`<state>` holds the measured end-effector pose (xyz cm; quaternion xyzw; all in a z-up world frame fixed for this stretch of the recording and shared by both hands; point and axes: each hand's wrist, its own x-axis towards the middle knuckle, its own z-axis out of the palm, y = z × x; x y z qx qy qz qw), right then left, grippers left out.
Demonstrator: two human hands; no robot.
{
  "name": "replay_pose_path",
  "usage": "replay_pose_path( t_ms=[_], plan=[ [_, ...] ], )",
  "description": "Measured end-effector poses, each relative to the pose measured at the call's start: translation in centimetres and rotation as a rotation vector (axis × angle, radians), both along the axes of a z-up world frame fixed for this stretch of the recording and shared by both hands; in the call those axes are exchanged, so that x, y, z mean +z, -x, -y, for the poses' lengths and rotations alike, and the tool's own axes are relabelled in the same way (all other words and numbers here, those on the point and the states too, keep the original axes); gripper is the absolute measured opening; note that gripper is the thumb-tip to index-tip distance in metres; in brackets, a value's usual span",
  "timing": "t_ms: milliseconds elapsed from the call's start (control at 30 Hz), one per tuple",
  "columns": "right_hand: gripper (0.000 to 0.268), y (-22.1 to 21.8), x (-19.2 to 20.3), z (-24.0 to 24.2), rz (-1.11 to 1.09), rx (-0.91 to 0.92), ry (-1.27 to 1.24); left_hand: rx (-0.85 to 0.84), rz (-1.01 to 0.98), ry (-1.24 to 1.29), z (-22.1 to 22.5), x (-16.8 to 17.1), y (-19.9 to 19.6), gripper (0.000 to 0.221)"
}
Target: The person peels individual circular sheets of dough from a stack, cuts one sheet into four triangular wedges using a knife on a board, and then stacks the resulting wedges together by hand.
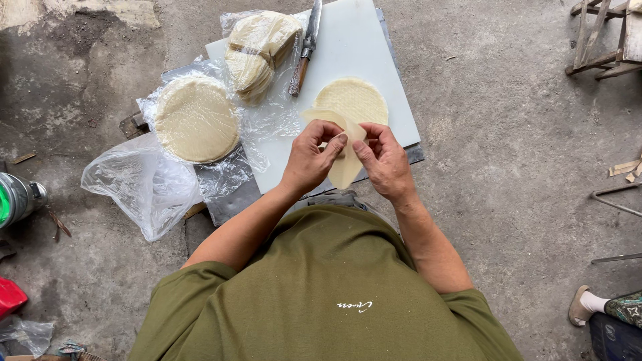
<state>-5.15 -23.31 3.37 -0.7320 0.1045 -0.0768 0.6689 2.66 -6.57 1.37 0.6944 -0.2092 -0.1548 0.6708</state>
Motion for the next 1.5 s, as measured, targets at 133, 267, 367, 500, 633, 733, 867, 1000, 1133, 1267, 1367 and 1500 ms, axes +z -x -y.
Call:
replay_pose_path(
  t_ms=[133,267,367,500,633,733,867,1000,1133,1267,1367,1500],
  plan=[
    [0.041,0.0,-0.7,-1.1,-0.043,-0.124,0.15,-0.048,0.079,-0.037,0.5,-0.3,0.9,0.016],
    [0.03,-0.2,-1.7,0.5,0.028,-0.134,-0.232,-0.021,-0.303,0.291,-0.4,-2.0,-0.3,0.016],
    [0.023,0.0,-2.3,1.2,0.132,-0.094,-0.28,-0.018,-0.361,0.331,-1.1,-2.7,-1.1,0.02],
    [0.023,0.5,-2.1,0.5,0.154,0.085,-0.006,-0.15,-0.306,0.169,-1.3,-1.9,-0.5,0.036],
    [0.023,0.6,-1.3,-0.2,0.145,0.04,0.072,-0.1,-0.343,0.132,-0.5,-0.7,-1.1,0.035],
    [0.026,0.4,-1.0,0.0,0.219,-0.034,-0.185,-0.002,-0.255,0.171,-0.3,-0.3,-1.1,0.029],
    [0.038,-0.1,-1.1,-0.2,0.138,0.029,-0.178,0.008,-0.057,-0.091,-0.4,0.1,-0.1,0.022],
    [0.046,-0.4,-1.0,-1.3,0.08,0.031,-0.047,0.094,0.203,-0.127,0.2,0.6,1.1,0.025],
    [0.042,-0.1,-0.9,-1.6,0.022,-0.043,0.24,0.184,0.387,-0.051,0.2,0.8,1.5,0.018],
    [0.03,-0.2,-2.1,-0.6,0.117,-0.106,-0.15,0.202,0.244,-0.054,-0.2,0.4,1.1,0.015],
    [0.028,-0.4,-2.2,0.3,0.179,-0.088,-0.317,0.283,0.044,0.03,-1.4,0.6,1.0,0.016],
    [0.034,0.0,-1.2,-0.1,0.148,0.075,-0.166,0.166,0.262,0.039,-1.6,1.0,1.4,0.018]
  ],
)
